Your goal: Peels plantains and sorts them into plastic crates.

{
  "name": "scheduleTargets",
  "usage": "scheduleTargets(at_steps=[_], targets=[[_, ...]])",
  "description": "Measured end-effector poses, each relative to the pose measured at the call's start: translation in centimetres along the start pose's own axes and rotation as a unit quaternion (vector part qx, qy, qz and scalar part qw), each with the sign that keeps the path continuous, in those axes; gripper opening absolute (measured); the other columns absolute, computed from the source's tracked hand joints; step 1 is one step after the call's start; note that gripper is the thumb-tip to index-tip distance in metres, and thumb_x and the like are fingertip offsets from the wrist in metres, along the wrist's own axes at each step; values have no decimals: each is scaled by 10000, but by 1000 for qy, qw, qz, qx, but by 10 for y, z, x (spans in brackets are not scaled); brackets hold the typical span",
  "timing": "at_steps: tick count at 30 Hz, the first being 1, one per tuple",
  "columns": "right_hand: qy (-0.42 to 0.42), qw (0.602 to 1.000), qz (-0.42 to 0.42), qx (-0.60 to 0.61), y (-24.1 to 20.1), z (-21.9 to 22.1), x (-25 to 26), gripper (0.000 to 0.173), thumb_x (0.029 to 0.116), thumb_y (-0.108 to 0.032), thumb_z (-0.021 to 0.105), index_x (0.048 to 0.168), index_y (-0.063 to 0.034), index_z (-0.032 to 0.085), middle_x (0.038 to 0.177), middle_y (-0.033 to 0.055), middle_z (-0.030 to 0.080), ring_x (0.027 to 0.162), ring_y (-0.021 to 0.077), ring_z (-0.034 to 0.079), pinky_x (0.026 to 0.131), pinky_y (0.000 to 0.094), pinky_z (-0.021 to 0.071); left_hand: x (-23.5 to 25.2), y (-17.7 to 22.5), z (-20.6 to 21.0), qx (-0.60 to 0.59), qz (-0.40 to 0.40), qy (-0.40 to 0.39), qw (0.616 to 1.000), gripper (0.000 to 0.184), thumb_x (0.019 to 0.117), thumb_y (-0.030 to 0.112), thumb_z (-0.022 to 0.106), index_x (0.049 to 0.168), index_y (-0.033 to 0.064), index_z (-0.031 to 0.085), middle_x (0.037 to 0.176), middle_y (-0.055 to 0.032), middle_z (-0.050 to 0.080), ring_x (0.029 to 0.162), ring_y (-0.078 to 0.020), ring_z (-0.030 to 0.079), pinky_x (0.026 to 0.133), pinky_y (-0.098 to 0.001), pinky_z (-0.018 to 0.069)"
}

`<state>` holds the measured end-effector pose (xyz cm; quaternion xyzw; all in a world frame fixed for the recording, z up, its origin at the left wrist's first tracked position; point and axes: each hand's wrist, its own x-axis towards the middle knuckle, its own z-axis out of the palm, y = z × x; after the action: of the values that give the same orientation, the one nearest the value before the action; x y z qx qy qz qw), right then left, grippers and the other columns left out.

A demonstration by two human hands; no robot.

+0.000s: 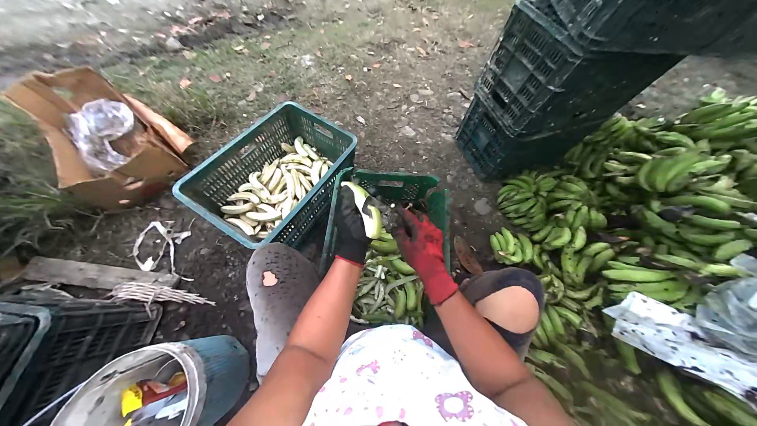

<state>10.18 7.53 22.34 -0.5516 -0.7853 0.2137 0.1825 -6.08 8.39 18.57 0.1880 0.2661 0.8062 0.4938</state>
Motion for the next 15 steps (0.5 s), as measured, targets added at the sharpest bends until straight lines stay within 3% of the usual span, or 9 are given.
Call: scheduleTargets(at_steps=[2, 7, 9, 11, 13, 15], targets=[[23, 999, -31, -20, 5, -6, 4, 475, 956, -438, 654, 1417, -325, 616, 1190, 168, 683, 1048, 352, 673, 901, 597, 534, -5, 13, -4, 108, -28, -74, 991, 499, 1099, 516, 288, 1414, 229, 547, 1105, -29, 700, 869, -125, 686, 725, -314, 602], [48, 992, -80, -82, 14, -13, 15, 495, 933, -467, 649, 1418, -374, 610, 1204, 156, 691, 1131, 352, 646, 1027, 614, 449, -6, 21, -5, 181, -106, -92, 973, 545, 1059, 621, 311, 1331, 240, 590, 965, -24, 695, 757, -114, 664, 646, -321, 591], [31, 995, -60, -70, 10, -31, 32, 455, 975, -417, 639, 1424, -353, 606, 1222, 181, 683, 1123, 386, 645, 1006, 651, 450, -13, 29, -8, 271, -108, -179, 940, 448, 1090, 480, 360, 1357, 200, 585, 1060, -29, 689, 847, -108, 655, 737, -317, 579], [21, 997, -51, -47, 16, -40, 48, 373, 1037, -403, 541, 1403, -357, 604, 1206, 151, 696, 1059, 373, 676, 881, 669, 509, -21, 36, -7, 350, -102, -246, 898, 445, 1095, 469, 380, 1391, 204, 579, 1152, -20, 691, 956, -106, 670, 839, -332, 586], [2, 999, -41, -27, 19, -42, 51, 352, 1062, -411, 497, 1394, -361, 604, 1210, 135, 690, 1035, 358, 682, 827, 668, 528, -20, 37, -15, 391, -78, -269, 877, 493, 1086, 504, 379, 1459, 222, 533, 1247, -26, 678, 1058, -117, 667, 924, -369, 574], [-16, 999, -23, -24, 15, -40, 51, 364, 1067, -404, 488, 1397, -324, 618, 1221, 135, 695, 1058, 352, 683, 855, 658, 526, -17, 40, -20, 393, -76, -265, 877, 528, 1075, 529, 384, 1482, 218, 513, 1269, -28, 671, 1078, -116, 662, 940, -370, 567]])
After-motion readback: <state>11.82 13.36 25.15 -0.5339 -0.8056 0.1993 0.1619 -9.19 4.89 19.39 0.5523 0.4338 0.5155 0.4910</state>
